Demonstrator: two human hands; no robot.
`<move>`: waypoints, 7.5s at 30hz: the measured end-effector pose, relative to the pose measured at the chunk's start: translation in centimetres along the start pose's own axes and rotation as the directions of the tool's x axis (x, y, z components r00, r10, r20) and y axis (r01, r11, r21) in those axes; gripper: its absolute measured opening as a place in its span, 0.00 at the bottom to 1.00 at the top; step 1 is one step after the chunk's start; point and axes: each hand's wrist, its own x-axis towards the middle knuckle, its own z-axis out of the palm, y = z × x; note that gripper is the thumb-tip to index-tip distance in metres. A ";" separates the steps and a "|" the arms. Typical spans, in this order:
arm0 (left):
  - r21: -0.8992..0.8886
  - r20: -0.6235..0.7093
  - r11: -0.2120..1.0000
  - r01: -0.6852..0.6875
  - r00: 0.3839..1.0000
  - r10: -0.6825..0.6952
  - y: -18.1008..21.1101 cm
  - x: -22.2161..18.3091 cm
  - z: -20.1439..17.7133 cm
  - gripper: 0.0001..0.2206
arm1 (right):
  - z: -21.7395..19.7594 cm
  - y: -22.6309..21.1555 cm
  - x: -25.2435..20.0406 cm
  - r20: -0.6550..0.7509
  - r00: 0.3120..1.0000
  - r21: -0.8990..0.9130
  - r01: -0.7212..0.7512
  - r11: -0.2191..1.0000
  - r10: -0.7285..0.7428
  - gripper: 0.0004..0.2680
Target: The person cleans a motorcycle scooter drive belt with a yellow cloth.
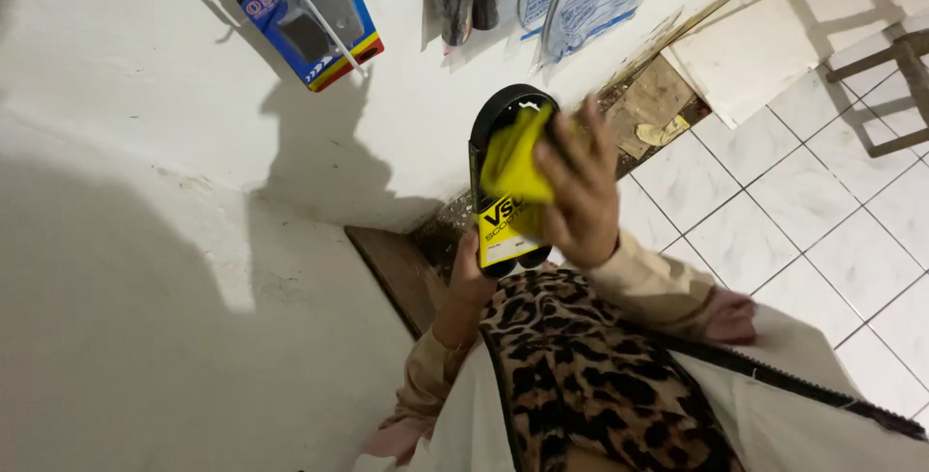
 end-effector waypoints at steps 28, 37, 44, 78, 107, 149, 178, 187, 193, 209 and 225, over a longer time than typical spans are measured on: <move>0.673 0.212 0.638 -0.375 0.924 0.319 0.9 0.6 0.8 0.27 | 1.2 -1.1 -2.8 0.124 0.979 -0.026 0.169 0.985 -0.164 0.21; 0.291 0.091 0.955 0.053 0.992 -0.082 -1.9 0.3 1.2 0.24 | 0.1 -0.7 -3.3 -0.107 0.990 0.107 -0.079 0.991 0.091 0.21; 0.531 0.114 0.842 -0.101 0.992 0.047 0.1 0.9 2.9 0.20 | -1.5 0.2 -2.5 0.000 0.999 -0.097 0.032 0.995 -0.032 0.21; -0.129 0.225 0.984 0.125 0.970 -0.094 -2.6 -0.3 0.4 0.28 | -4.5 0.0 -6.0 -0.036 0.996 -0.027 -0.087 0.996 0.086 0.21; -0.037 -0.040 0.996 0.086 0.995 -0.088 2.1 0.6 3.0 0.25 | -2.2 -0.1 -8.4 0.157 0.986 -0.022 0.066 0.998 -0.061 0.20; 0.405 -0.015 0.905 -0.129 0.989 0.148 -0.1 0.9 -0.5 0.20 | -2.2 -3.0 -6.8 0.206 0.977 0.054 -0.068 0.996 0.056 0.24; 0.091 -0.003 0.986 -0.138 0.990 0.139 4.2 -1.3 6.1 0.33 | -3.1 -2.3 -8.1 0.292 0.954 0.078 0.050 0.996 -0.071 0.18; -0.292 0.022 0.948 -0.129 0.990 0.141 2.6 -1.3 3.3 0.22 | -6.6 2.4 -8.4 0.204 0.751 0.509 -0.629 0.588 0.628 0.24; -0.225 0.271 0.934 -0.279 0.903 0.335 3.8 -0.6 4.6 0.22 | -4.3 1.2 -14.9 0.289 0.832 0.610 -0.542 0.578 0.474 0.22; -0.151 0.054 0.963 0.222 0.975 -0.216 6.7 -0.1 11.3 0.26 | -5.1 0.3 -6.0 0.039 0.991 0.046 0.123 0.991 -0.125 0.09; 0.345 0.098 0.938 -0.018 0.995 -0.017 0.0 -0.1 3.4 0.22 | -7.7 -1.1 -2.2 -0.110 0.988 0.352 -0.067 0.933 0.113 0.14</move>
